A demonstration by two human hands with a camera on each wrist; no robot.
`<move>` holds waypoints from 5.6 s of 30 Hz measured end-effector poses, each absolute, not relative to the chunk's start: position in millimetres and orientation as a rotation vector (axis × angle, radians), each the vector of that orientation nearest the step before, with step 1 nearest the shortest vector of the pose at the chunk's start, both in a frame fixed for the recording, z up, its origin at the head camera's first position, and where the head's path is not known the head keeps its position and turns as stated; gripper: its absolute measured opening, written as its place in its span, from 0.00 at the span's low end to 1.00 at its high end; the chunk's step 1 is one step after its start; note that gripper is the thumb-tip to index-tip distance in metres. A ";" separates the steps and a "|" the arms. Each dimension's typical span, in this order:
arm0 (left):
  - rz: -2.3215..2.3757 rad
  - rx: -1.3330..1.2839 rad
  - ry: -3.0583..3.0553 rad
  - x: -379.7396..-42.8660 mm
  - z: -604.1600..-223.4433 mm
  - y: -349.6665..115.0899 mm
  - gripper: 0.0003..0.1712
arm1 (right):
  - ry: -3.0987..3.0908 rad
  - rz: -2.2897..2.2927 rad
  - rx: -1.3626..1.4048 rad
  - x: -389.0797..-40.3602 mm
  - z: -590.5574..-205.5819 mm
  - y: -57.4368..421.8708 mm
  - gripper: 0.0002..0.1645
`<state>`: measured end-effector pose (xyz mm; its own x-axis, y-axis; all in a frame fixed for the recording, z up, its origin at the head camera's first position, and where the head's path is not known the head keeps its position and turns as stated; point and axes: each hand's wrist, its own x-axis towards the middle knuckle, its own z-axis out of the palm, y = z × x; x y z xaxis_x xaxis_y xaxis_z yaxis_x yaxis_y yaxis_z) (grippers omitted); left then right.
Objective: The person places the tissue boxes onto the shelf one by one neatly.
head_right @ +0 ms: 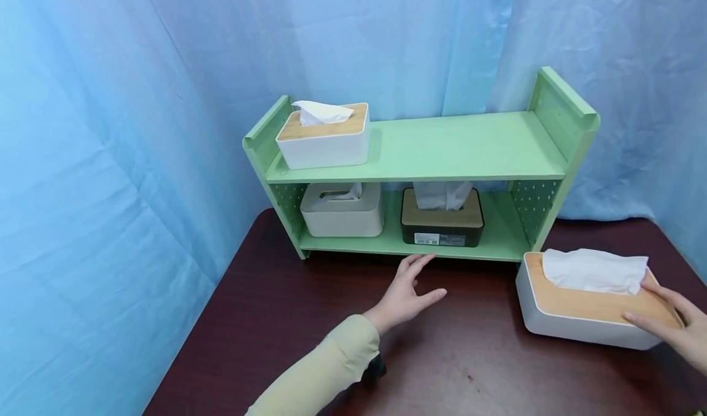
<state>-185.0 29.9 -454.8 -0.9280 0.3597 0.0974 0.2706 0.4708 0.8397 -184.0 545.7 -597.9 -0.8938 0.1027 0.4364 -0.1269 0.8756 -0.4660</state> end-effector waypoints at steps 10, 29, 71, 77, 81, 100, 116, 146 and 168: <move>1.451 0.606 2.564 -181.6 -454.5 45.4 0.38 | -2.600 0.894 -0.173 -167.6 -567.6 507.5 0.51; 1.286 0.611 2.569 -170.4 -464.0 59.5 0.40 | -2.872 1.369 -0.197 -130.1 -489.9 388.1 0.52; 1.664 0.525 2.318 -162.6 -493.4 -13.2 0.38 | -2.785 1.582 0.078 -131.5 -488.1 272.5 0.52; 1.713 0.553 2.324 -160.6 -493.2 -18.4 0.37 | -2.746 1.567 0.064 -131.0 -487.7 265.5 0.50; 1.717 0.575 2.355 -158.9 -491.6 -22.1 0.37 | -2.715 1.526 0.083 -127.6 -487.6 260.3 0.49; 1.804 0.685 2.334 -151.0 -390.7 -36.6 0.40 | -2.439 1.359 0.201 -122.4 -405.6 248.2 0.50; 1.881 0.917 2.401 -168.3 -294.9 -42.5 0.42 | -2.145 1.457 0.256 -142.4 -312.2 241.4 0.50; 1.847 0.525 2.300 -264.1 -235.7 -20.1 0.36 | -2.591 1.429 0.026 -231.9 -233.0 250.9 0.49; 1.916 0.391 2.321 -297.9 -231.1 -7.4 0.35 | -2.568 1.813 -0.002 -271.2 -217.0 247.4 0.51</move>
<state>-297.9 -7.4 -231.1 -0.9612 0.2638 0.0808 0.1294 0.1723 0.9765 -271.2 247.4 -217.0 -1.0000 0.0000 -0.0021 0.0019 0.3344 -0.9424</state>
